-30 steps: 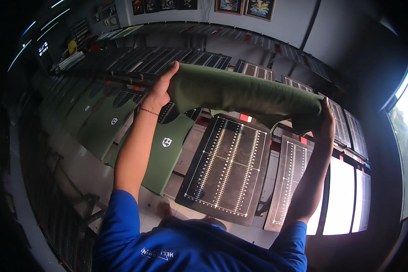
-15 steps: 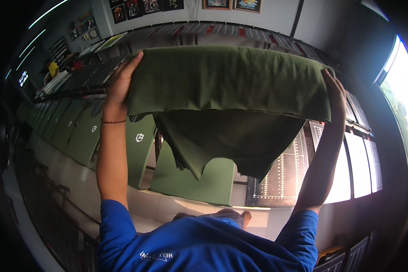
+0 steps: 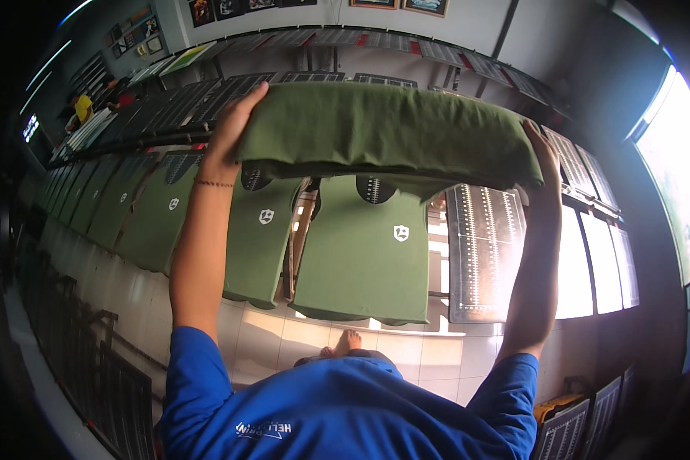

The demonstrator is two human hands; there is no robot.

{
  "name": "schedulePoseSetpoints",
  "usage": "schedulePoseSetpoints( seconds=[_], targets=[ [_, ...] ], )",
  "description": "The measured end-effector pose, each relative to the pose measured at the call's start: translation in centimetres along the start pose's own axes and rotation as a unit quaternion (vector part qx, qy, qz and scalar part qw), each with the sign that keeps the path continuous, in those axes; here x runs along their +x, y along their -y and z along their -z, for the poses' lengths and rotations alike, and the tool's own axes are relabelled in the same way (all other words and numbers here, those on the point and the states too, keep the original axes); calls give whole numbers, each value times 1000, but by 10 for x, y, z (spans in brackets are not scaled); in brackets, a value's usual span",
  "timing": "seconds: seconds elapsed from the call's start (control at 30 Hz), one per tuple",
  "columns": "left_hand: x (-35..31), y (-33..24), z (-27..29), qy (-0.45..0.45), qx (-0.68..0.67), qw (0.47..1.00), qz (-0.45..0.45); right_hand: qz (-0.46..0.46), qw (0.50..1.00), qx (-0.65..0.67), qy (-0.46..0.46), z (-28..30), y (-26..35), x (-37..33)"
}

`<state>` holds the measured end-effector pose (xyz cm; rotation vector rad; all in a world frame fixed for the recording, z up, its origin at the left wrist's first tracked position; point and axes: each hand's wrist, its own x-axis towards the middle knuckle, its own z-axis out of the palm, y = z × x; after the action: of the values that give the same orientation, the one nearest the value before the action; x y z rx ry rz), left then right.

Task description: The person folds green t-shirts on a screen printing table using a grid template for alignment. They repeatedly pick up shirts, fold them in half, and stack them on the table.

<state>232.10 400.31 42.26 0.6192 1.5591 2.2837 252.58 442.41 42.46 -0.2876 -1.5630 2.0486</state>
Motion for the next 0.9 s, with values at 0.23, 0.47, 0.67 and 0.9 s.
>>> schedulePoseSetpoints(
  seconds=[0.23,0.47,0.67,0.9],
  targets=[
    [-117,134,54,-54,90,992,73,-119,972,-192,-66,98,-154,-110],
    [-240,357,124,-112,241,934,237,-298,948,-89,-60,100,-314,-254],
    [-265,357,127,-158,34,953,254,-310,948,0,-71,108,-307,-268],
    [-302,398,153,-121,56,932,338,-422,902,-15,-92,142,-364,-305]
  ],
)
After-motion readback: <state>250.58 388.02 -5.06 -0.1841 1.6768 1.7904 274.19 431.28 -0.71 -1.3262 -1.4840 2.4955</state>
